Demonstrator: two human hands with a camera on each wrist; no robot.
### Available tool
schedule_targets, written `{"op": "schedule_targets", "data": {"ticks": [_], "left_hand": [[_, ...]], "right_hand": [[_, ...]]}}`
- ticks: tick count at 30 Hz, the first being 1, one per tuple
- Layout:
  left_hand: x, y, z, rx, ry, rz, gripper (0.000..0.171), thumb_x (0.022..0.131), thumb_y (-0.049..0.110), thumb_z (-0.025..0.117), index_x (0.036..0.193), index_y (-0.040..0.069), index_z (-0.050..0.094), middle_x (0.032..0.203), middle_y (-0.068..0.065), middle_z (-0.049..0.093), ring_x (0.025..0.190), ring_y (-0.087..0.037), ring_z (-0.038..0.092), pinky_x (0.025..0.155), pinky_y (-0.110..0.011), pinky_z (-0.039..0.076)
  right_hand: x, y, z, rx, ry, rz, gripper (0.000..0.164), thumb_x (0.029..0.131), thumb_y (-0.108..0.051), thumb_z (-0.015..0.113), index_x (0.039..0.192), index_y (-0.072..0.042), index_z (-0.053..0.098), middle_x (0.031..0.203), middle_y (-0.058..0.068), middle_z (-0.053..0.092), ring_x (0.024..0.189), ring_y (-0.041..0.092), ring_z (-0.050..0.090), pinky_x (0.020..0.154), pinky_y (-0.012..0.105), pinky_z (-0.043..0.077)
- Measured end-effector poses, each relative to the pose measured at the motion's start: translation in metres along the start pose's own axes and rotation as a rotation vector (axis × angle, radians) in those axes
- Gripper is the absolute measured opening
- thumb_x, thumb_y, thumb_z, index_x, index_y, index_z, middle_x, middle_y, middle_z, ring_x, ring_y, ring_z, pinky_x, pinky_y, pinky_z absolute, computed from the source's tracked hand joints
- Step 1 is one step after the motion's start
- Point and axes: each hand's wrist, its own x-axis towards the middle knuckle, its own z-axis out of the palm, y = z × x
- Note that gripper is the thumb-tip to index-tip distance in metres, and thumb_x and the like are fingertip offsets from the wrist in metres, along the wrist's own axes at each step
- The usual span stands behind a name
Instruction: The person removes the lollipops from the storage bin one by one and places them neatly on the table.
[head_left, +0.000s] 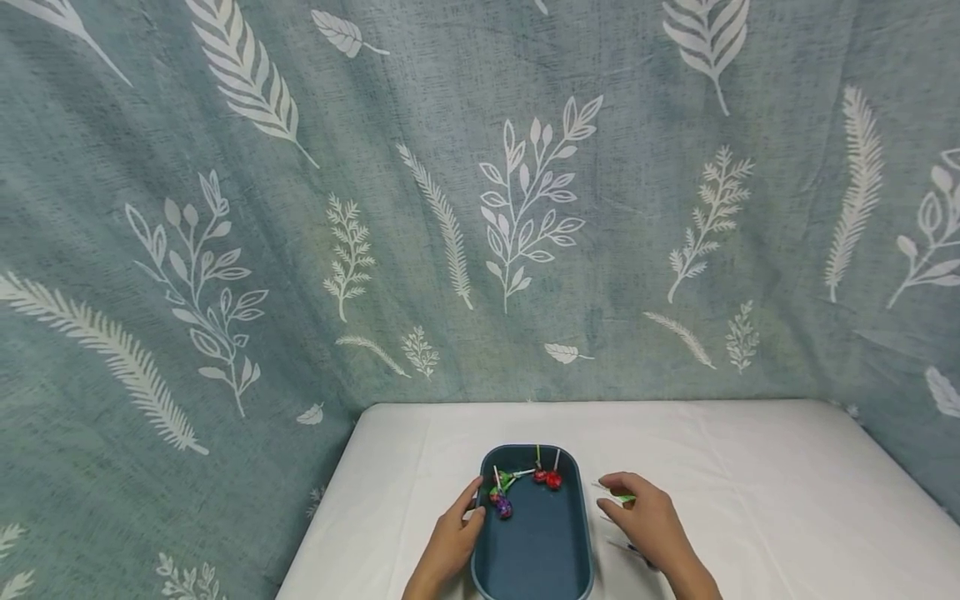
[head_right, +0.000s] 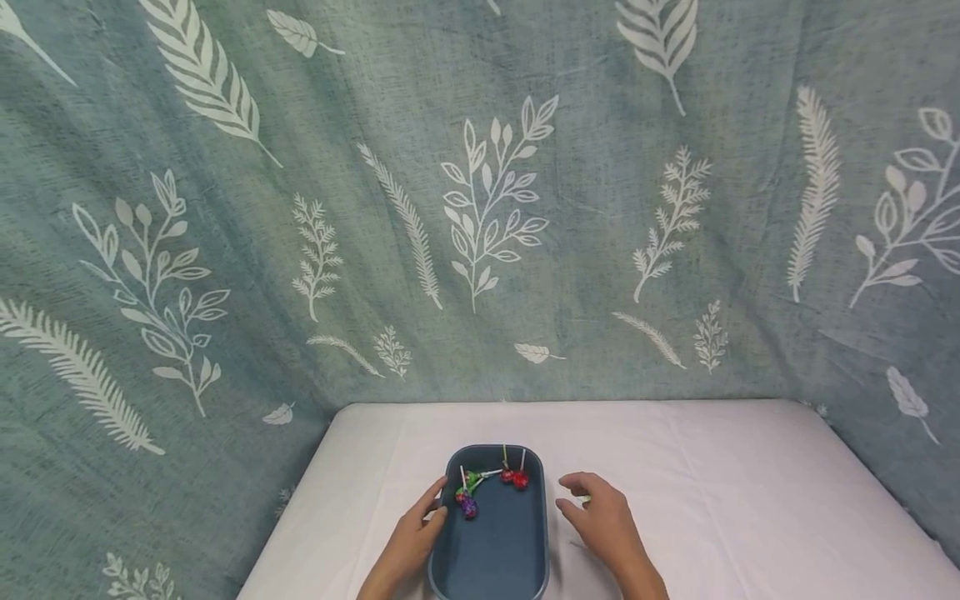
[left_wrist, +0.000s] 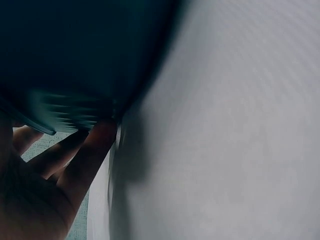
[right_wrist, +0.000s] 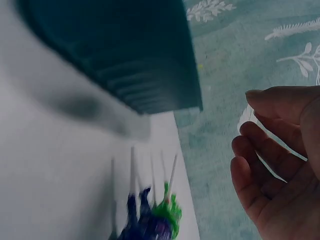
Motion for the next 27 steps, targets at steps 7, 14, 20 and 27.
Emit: {"op": "schedule_targets", "data": {"ticks": [7,14,20,27], "left_hand": [[0.0,0.0,0.001,-0.008,-0.004,-0.001,0.051,0.104,0.02,0.053,0.154,0.013,0.046,0.133,-0.028,0.06,0.1,-0.036,0.071,0.087,-0.055,0.054],[0.001,0.0,0.001,-0.008,-0.004,-0.005,0.052,0.104,0.021,0.053,0.154,0.013,0.045,0.132,-0.027,0.061,0.099,-0.035,0.071,0.087,-0.054,0.055],[0.001,0.002,0.0,-0.016,-0.006,-0.016,0.052,0.103,0.021,0.053,0.154,0.013,0.045,0.133,-0.027,0.06,0.099,-0.034,0.071,0.087,-0.054,0.055],[0.0,0.002,0.0,-0.017,0.003,-0.013,0.051,0.103,0.02,0.053,0.153,0.013,0.046,0.132,-0.027,0.061,0.098,-0.034,0.071,0.086,-0.054,0.055]], "right_hand": [[0.013,-0.014,0.01,0.033,-0.007,0.0,0.027,0.088,-0.014,0.078,0.113,-0.007,0.073,0.111,0.01,0.073,0.101,0.029,0.069,0.083,0.044,0.057],[0.022,-0.022,0.014,0.077,-0.028,-0.002,0.025,0.089,-0.012,0.077,0.112,-0.005,0.074,0.111,0.011,0.073,0.102,0.03,0.069,0.085,0.044,0.056],[0.028,-0.029,0.021,0.093,-0.033,-0.022,0.026,0.088,-0.011,0.077,0.113,-0.004,0.073,0.11,0.009,0.073,0.104,0.028,0.069,0.087,0.043,0.056],[0.033,-0.036,0.03,0.117,-0.026,-0.056,0.025,0.087,-0.008,0.078,0.111,-0.002,0.073,0.106,0.01,0.074,0.101,0.028,0.07,0.086,0.044,0.056]]}}
